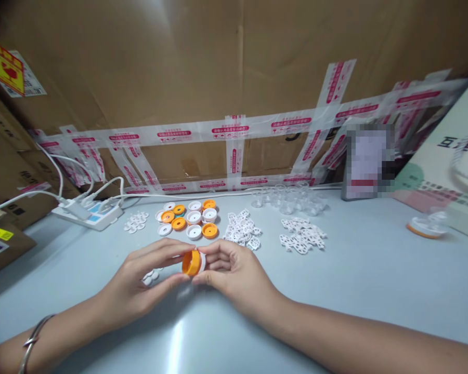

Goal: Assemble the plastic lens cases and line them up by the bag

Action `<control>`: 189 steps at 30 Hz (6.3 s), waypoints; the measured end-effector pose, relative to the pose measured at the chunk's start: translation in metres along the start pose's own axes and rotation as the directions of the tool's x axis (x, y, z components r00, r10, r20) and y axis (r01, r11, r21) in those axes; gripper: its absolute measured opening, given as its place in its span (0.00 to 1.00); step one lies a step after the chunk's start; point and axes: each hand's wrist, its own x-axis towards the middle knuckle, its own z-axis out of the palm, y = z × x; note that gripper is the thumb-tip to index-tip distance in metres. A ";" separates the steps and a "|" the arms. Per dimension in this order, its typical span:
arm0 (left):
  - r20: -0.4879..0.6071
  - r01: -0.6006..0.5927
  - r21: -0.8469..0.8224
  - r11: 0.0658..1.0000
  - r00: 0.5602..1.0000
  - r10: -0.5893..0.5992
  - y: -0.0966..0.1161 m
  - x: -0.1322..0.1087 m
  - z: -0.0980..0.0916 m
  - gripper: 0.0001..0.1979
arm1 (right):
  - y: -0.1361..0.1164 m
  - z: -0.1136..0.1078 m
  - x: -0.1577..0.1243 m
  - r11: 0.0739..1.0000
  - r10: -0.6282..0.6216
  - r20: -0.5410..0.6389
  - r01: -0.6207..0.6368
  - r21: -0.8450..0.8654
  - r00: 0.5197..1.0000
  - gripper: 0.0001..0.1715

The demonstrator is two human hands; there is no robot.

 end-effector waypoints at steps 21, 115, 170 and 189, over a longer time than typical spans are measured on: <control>0.318 0.111 0.302 0.947 0.925 -0.210 -0.005 -0.001 -0.017 0.13 | -0.001 -0.003 0.002 0.999 -0.019 0.025 0.018 0.028 1.000 0.26; 0.112 0.405 -0.315 0.858 0.914 -0.391 0.000 0.002 0.001 0.12 | 0.005 0.002 -0.002 0.985 -0.056 -0.018 0.052 -0.163 0.998 0.21; -0.052 -0.043 0.025 0.999 0.998 0.044 0.000 -0.005 0.010 0.12 | 0.005 0.005 -0.007 1.000 0.013 0.019 -0.013 0.007 1.000 0.10; 0.012 0.344 -0.163 0.925 0.938 -0.347 0.003 0.000 0.010 0.11 | 0.005 0.003 -0.008 0.989 0.008 0.037 -0.003 -0.147 0.999 0.19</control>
